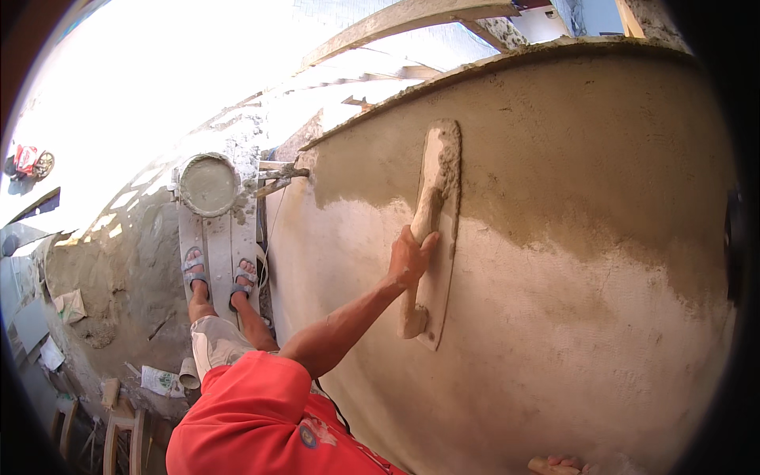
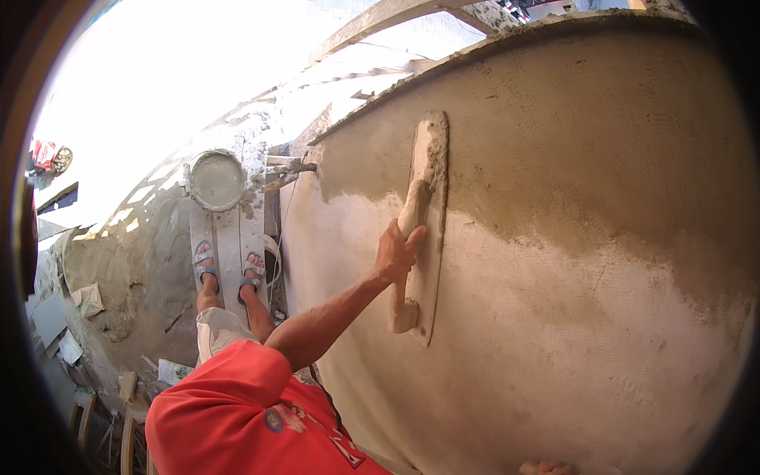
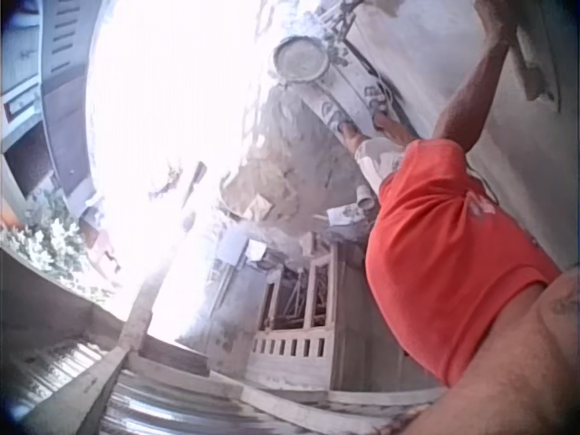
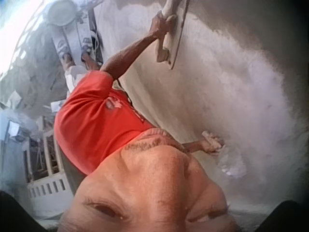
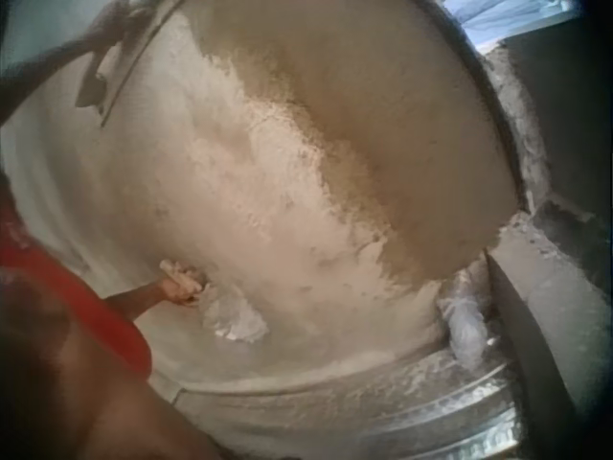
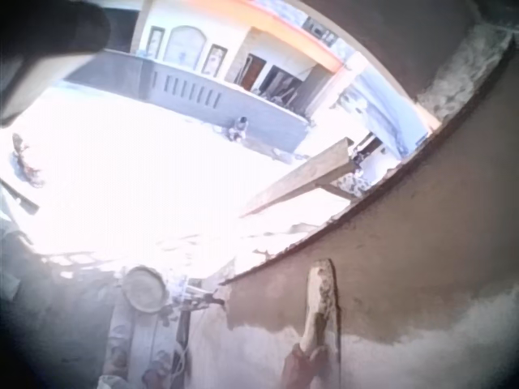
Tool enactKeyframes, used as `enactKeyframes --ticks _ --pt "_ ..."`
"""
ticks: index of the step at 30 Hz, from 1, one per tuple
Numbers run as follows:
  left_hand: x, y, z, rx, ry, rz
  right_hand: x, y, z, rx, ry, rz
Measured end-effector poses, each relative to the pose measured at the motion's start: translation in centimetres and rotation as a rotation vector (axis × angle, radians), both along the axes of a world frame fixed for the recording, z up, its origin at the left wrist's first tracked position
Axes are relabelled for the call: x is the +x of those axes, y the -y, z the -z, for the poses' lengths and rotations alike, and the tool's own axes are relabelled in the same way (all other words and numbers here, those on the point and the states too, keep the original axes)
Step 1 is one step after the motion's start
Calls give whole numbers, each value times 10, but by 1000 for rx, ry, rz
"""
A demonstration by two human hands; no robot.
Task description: The person applies plaster to a wall using a trowel and then smooths it out with a large rectangular float.
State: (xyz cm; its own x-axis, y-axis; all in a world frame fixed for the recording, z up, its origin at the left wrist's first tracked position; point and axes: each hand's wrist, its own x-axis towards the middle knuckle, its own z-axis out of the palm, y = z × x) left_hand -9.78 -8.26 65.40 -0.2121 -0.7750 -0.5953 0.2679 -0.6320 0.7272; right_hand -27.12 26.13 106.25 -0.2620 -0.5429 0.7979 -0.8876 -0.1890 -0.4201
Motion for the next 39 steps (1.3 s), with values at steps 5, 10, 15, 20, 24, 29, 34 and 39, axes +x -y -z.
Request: enactKeyframes --ticks 5,10,15,20,24,29,34,39 --pt "-4 -30 -40 -147 55 86 51 43 9 -57 -65 122" --pt "-10 -99 -61 -212 2 133 41 32 9 -22 -64 129" --pt "3 -45 -96 -364 10 138 59 47 11 -60 -73 207" --pt "15 28 -75 -332 93 70 32 22 4 63 -103 68" --pt "5 26 -21 -164 124 -18 42 30 11 -105 120 100" --pt "-12 -27 33 -15 88 1 12 13 11 -160 253 66" --pt "12 -92 24 -34 206 50 28 16 6 52 140 254" --pt "73 -112 5 -62 355 53 62 33 16 382 251 97"
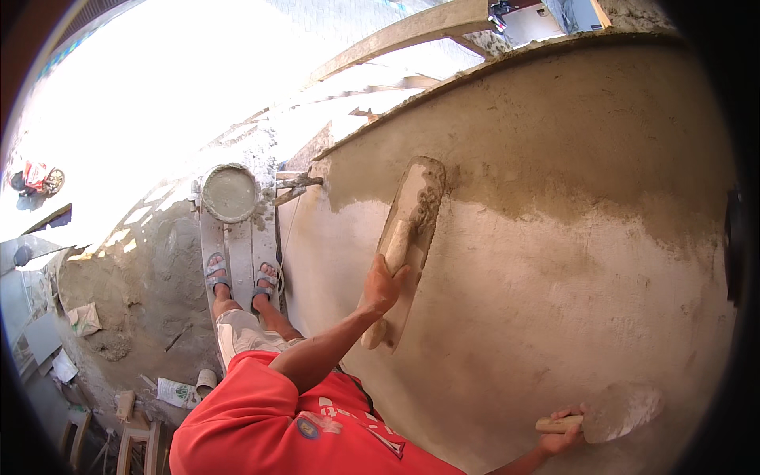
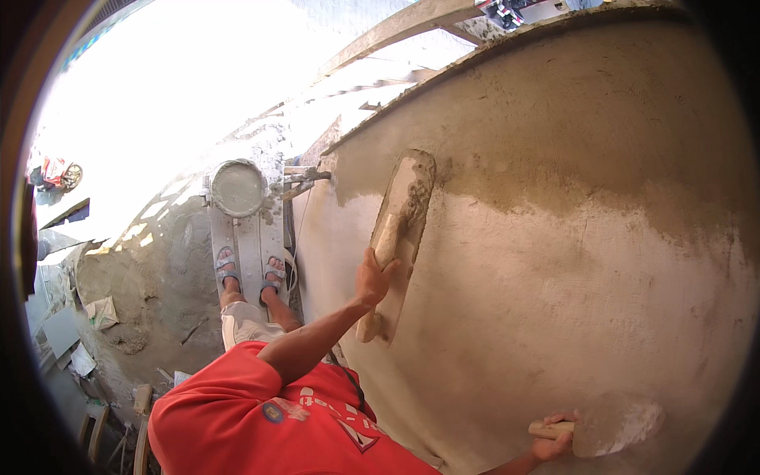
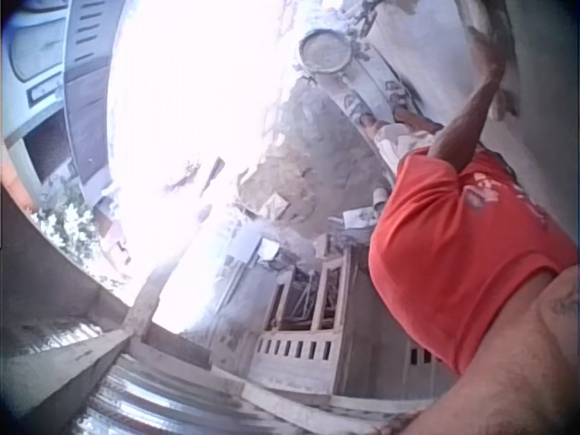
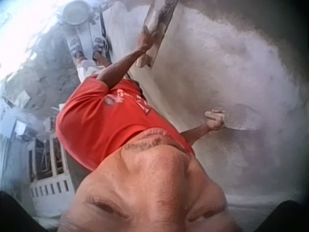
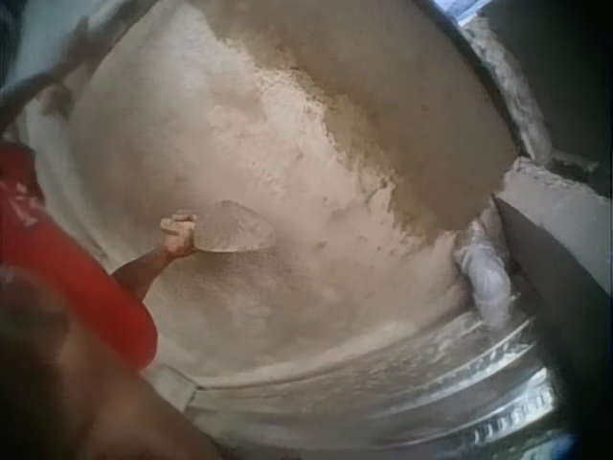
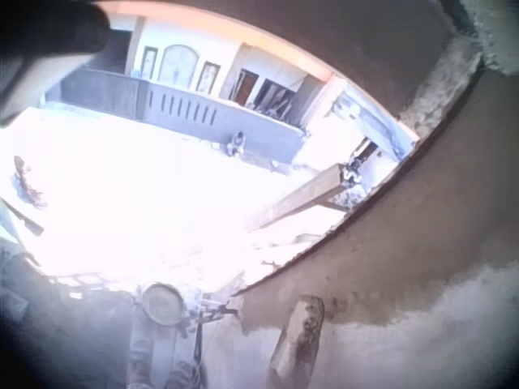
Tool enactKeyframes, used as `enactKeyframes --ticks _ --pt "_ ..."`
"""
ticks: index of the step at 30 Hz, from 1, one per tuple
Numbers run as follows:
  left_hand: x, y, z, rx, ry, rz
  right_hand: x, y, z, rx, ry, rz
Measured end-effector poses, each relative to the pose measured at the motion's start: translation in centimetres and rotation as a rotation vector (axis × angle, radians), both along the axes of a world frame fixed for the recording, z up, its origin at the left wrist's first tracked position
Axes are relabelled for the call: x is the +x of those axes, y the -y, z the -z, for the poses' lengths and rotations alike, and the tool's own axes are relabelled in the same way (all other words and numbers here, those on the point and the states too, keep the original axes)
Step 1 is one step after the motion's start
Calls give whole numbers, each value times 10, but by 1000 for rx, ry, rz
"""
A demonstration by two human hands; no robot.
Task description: The person applies plaster to a wall using a trowel and then smooths it out with a large rectangular float.
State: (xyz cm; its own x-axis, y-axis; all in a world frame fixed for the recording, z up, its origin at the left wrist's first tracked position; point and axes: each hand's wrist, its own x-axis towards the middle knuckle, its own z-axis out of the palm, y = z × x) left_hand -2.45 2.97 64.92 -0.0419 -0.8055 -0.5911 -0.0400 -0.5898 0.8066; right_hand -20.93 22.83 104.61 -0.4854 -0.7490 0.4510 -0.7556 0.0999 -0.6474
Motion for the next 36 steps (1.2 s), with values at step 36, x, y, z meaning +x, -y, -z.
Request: enactKeyframes --ticks 36 --pt "271 53 -123 -211 433 309 145 210 256 487 -499 -424"
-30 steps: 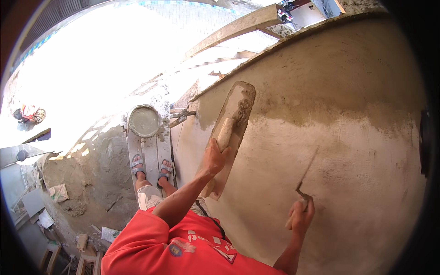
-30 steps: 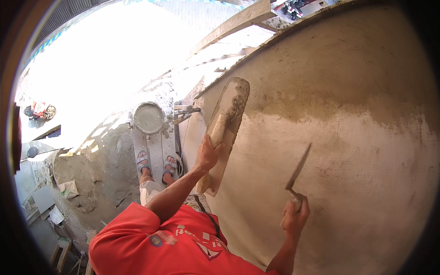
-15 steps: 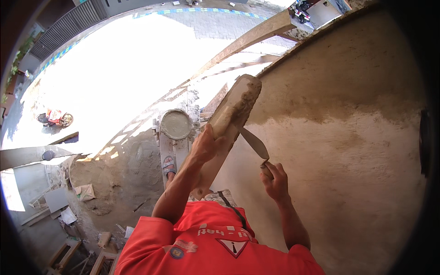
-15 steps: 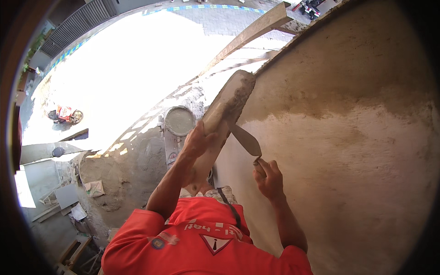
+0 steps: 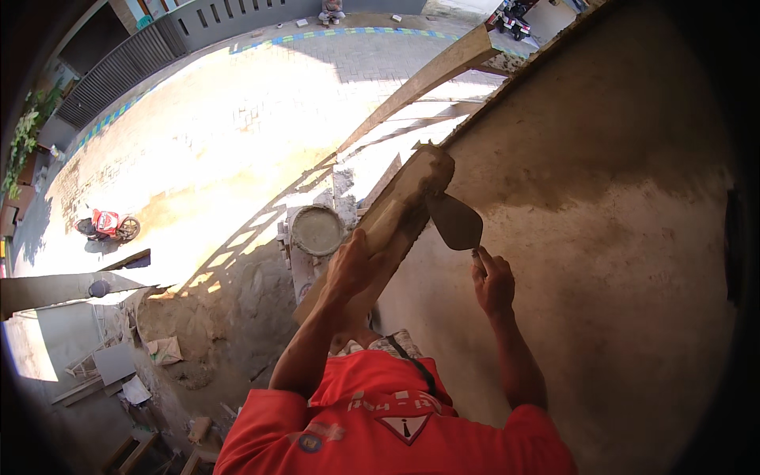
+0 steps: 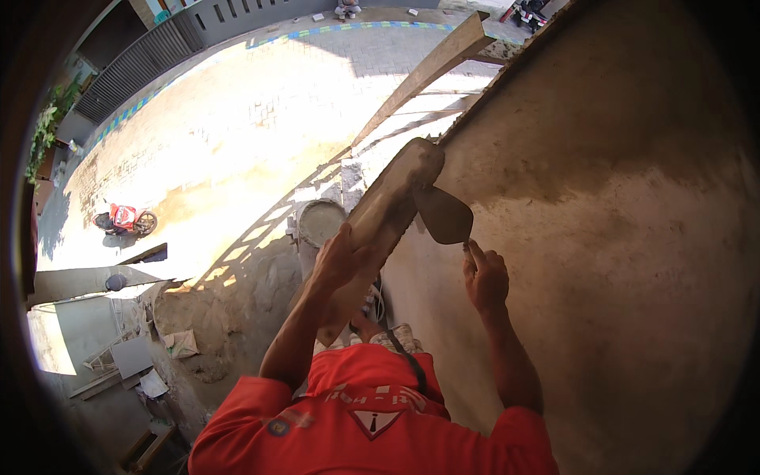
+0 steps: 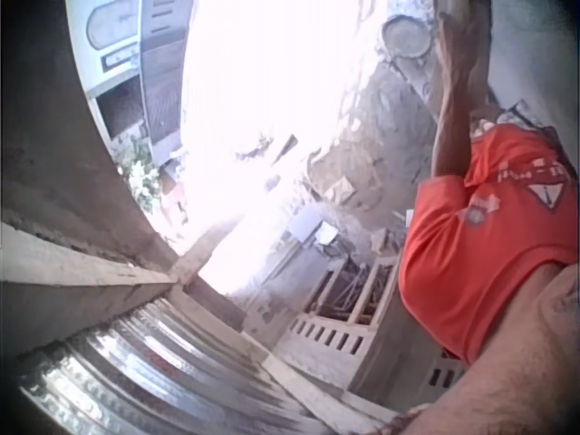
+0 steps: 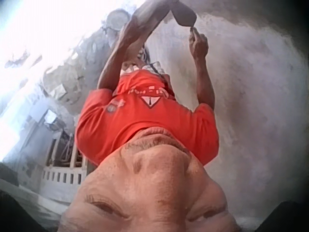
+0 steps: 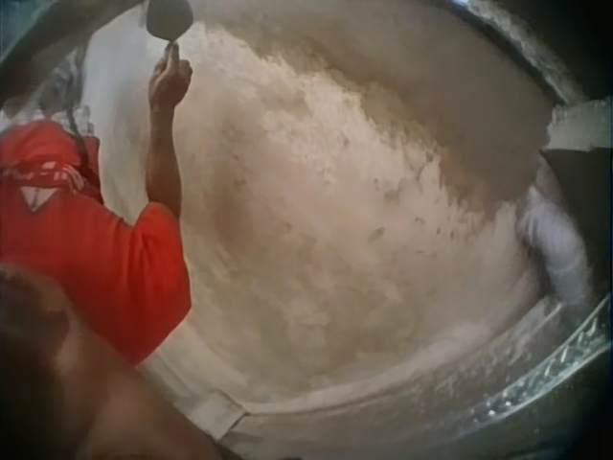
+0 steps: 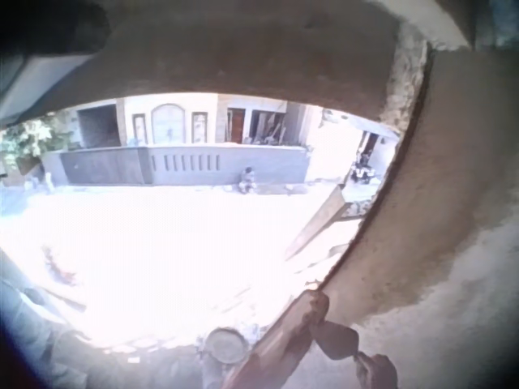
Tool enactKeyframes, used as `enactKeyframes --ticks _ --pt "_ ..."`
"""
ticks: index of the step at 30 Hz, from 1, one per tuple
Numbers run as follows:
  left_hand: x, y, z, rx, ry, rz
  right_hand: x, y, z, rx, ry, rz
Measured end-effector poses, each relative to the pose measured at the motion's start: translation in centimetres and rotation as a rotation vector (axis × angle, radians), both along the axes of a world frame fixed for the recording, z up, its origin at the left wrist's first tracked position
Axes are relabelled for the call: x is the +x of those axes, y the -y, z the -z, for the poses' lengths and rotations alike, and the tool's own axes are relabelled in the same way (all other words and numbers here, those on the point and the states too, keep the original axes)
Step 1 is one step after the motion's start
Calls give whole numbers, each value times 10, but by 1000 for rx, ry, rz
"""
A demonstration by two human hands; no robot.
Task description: The person applies plaster to a wall using a trowel and then smooths it out with a large rectangular float.
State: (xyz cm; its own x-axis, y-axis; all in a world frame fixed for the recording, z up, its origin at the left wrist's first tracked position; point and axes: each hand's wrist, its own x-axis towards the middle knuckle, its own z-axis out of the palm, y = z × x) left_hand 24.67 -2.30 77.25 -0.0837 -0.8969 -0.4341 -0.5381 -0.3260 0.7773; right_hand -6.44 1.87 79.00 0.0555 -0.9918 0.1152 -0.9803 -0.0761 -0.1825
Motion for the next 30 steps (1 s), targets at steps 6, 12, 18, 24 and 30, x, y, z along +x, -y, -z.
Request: enactKeyframes --ticks 6,12,18,24,30 --pt "1 -2 -7 42 13 -51 -15 10 15 -114 12 52" --pt "21 -14 42 38 65 -83 -25 42 48 -66 122 165" --pt "31 -22 54 83 98 -106 -41 106 65 104 464 383" --pt "28 -24 59 36 48 -69 -74 130 23 349 1104 631" --pt "-2 -6 95 8 -48 -61 -56 61 -51 168 1044 569"
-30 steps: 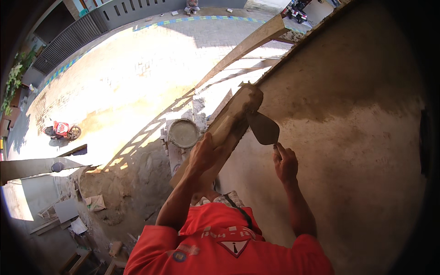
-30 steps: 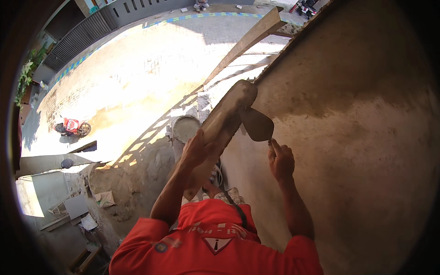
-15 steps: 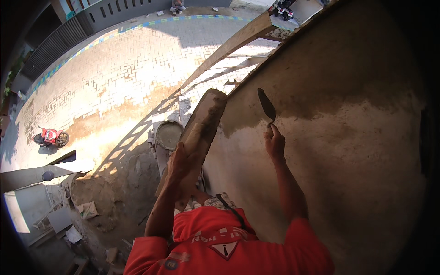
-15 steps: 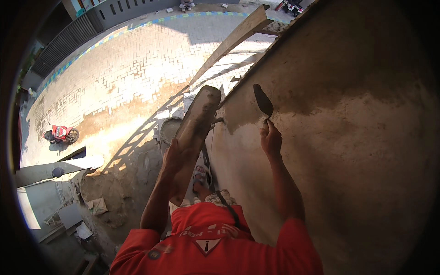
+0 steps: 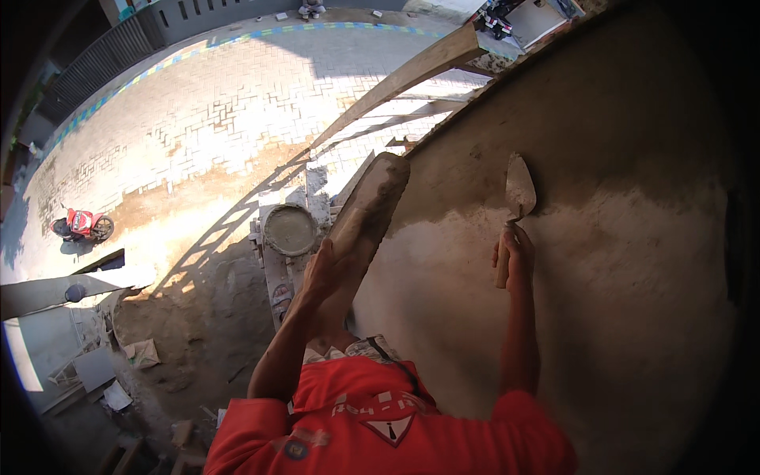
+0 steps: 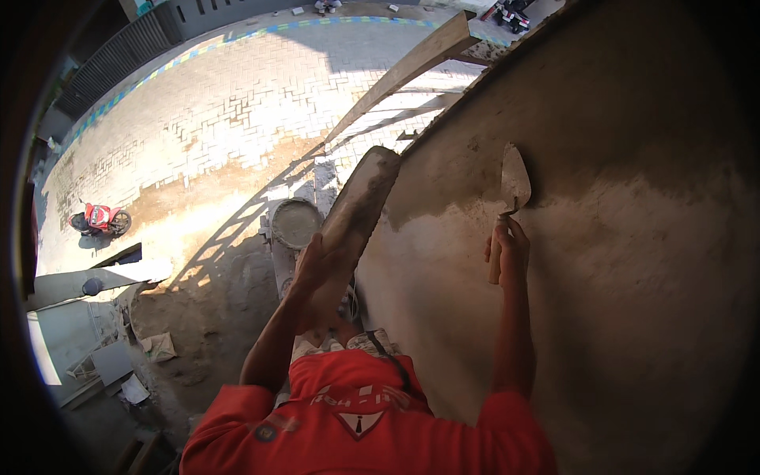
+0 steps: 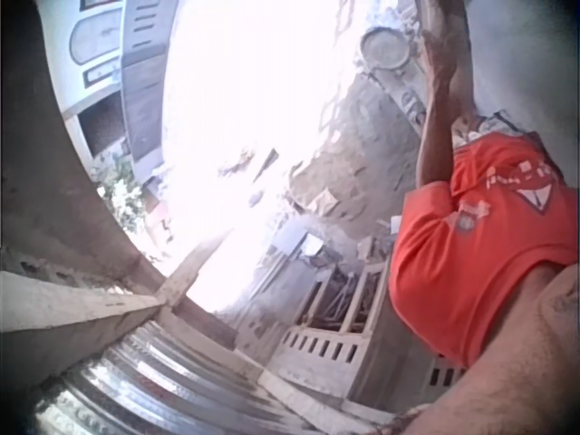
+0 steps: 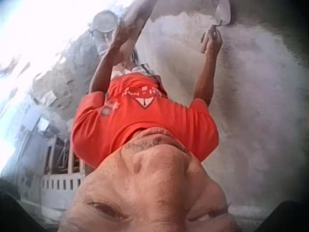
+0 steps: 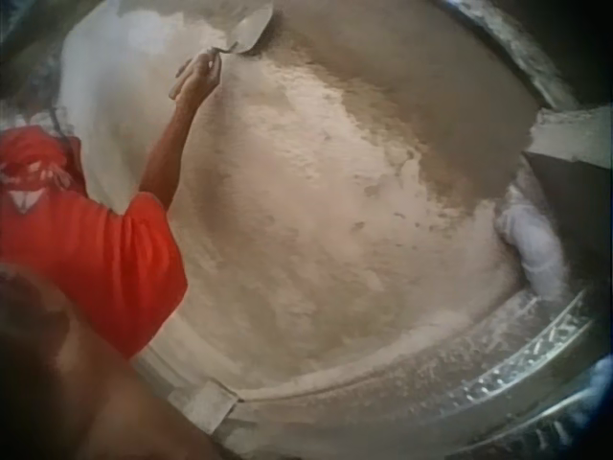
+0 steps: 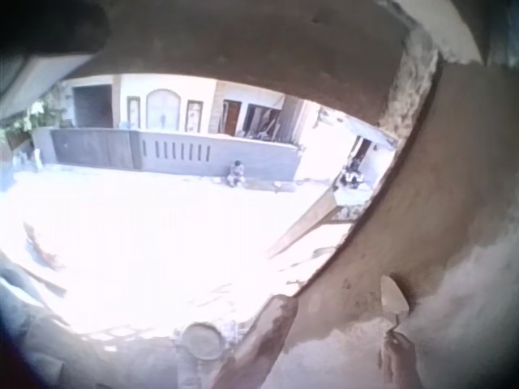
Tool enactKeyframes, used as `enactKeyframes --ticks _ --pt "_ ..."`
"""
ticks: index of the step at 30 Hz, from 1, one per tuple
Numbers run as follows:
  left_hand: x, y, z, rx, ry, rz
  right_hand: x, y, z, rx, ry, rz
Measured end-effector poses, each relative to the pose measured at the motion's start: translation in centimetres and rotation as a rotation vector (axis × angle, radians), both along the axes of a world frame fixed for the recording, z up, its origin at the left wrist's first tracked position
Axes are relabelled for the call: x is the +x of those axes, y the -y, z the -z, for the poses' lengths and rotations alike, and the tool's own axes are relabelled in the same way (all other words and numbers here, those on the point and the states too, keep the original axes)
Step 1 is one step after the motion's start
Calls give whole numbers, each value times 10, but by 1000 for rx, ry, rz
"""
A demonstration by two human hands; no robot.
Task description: The person applies plaster to a wall using a trowel and then smooths it out with a large rectangular float.
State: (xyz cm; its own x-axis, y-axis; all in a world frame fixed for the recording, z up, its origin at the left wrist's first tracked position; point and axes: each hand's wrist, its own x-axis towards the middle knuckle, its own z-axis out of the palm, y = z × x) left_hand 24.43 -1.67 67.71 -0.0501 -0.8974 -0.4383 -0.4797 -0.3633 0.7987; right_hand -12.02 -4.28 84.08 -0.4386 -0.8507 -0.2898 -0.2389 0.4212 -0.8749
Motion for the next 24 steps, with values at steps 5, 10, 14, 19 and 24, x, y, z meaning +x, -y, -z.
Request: enactKeyframes --ticks 5,10,14,19,24 --pt "-91 36 14 -52 -220 -82 -19 -91 -73 -323 -301 -1" --pt "-212 84 33 79 -566 -197 -82 -182 -124 -676 -1082 -223" --pt "-287 112 17 168 -657 -161 -99 -252 -183 -576 -1751 -369" --pt "-336 96 48 86 -709 -257 -138 -305 -215 -687 -1893 -59" --pt "-357 18 68 226 -704 -239 -89 -277 -226 -854 -965 329"
